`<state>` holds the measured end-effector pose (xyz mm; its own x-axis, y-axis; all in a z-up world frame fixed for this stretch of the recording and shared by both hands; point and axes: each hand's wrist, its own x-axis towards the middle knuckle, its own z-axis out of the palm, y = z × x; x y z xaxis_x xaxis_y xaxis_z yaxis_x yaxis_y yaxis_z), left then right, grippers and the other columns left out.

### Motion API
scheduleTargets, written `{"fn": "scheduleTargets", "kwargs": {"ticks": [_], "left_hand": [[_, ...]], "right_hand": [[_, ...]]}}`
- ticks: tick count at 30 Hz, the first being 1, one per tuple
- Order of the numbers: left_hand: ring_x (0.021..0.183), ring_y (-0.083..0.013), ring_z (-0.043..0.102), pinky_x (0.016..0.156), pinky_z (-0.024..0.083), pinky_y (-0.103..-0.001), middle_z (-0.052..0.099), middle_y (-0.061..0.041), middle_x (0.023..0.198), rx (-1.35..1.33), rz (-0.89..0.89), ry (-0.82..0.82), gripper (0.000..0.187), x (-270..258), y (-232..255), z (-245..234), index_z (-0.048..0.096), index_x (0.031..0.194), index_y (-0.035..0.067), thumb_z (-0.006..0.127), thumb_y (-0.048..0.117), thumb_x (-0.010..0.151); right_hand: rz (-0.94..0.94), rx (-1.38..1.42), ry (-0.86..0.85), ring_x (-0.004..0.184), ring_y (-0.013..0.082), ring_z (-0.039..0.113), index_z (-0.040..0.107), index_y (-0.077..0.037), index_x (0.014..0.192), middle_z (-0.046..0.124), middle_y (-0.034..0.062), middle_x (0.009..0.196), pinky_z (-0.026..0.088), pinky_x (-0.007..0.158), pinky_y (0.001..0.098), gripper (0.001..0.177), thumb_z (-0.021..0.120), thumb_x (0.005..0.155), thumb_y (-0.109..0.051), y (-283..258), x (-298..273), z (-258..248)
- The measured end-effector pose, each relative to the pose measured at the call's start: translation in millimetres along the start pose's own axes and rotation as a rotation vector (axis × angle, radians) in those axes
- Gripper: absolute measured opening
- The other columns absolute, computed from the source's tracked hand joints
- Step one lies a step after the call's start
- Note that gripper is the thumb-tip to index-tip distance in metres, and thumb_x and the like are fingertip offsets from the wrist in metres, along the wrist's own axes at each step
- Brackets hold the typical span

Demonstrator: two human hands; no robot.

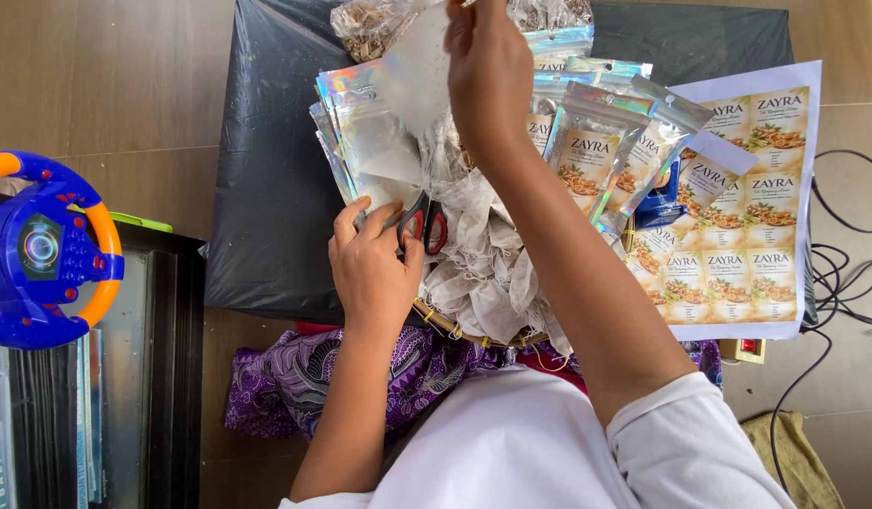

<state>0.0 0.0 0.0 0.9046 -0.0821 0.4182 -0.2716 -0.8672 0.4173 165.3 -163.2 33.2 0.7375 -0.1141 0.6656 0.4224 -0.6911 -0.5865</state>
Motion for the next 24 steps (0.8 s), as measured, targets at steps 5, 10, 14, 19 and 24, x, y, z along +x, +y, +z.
{"fn": "scheduleTargets", "kwargs": {"ticks": [5,10,14,19,24], "left_hand": [[0.126,-0.0285,0.051,0.094,0.048,-0.049,0.071,-0.001,0.124,-0.04,-0.035,-0.027,0.029,-4.1,-1.6,2.0,0.075,0.113,0.005,0.061,0.015,0.089],[0.117,-0.0348,0.057,0.09,0.045,-0.05,0.065,-0.004,0.132,-0.164,-0.131,-0.002,0.048,0.8,6.4,-10.0,0.054,0.129,0.015,0.063,0.005,0.083],[0.107,-0.0282,0.063,0.079,0.048,-0.047,0.057,0.0,0.124,-0.141,-0.145,0.074,0.023,4.8,-0.4,-6.8,0.058,0.1,0.017,0.06,-0.001,0.086],[0.092,-0.0241,0.065,0.071,0.052,-0.041,0.057,0.0,0.124,-0.024,-0.134,0.137,0.017,14.3,-0.4,-6.8,0.065,0.101,0.013,0.054,0.002,0.092],[0.091,-0.0257,0.062,0.072,0.048,-0.04,0.058,-0.002,0.118,-0.043,-0.126,0.138,0.021,16.8,7.7,-13.8,0.066,0.109,0.012,0.049,0.005,0.099]], "right_hand": [[0.023,0.097,-0.063,0.058,0.019,0.059,0.048,-0.012,0.116,0.067,0.0052,0.078,0.042,0.056,0.0363,0.012,0.051,0.106,-0.005,-10.8,-0.1,-17.9],[0.128,0.149,-0.32,0.06,0.0246,0.062,0.042,-0.014,0.111,0.071,0.0058,0.081,0.041,0.053,0.0391,0.019,0.046,0.1,0.001,-37.3,-18.1,-32.0],[0.216,0.144,-0.489,0.065,0.0253,0.068,0.063,-0.013,0.095,0.069,0.0094,0.093,0.051,0.059,0.0405,0.024,0.046,0.098,0.003,-45.5,-39.6,-39.0],[0.148,0.083,-0.556,0.097,0.0398,0.07,0.072,-0.012,0.105,0.067,0.012,0.105,0.057,0.08,0.0529,0.015,0.061,0.098,-0.005,-40.7,-56.0,-44.7],[0.178,0.166,-0.517,0.072,0.0312,0.068,0.072,-0.01,0.119,0.065,0.0134,0.106,0.056,0.067,0.0462,0.025,0.062,0.097,-0.002,-36.1,-60.9,-46.4]]}}
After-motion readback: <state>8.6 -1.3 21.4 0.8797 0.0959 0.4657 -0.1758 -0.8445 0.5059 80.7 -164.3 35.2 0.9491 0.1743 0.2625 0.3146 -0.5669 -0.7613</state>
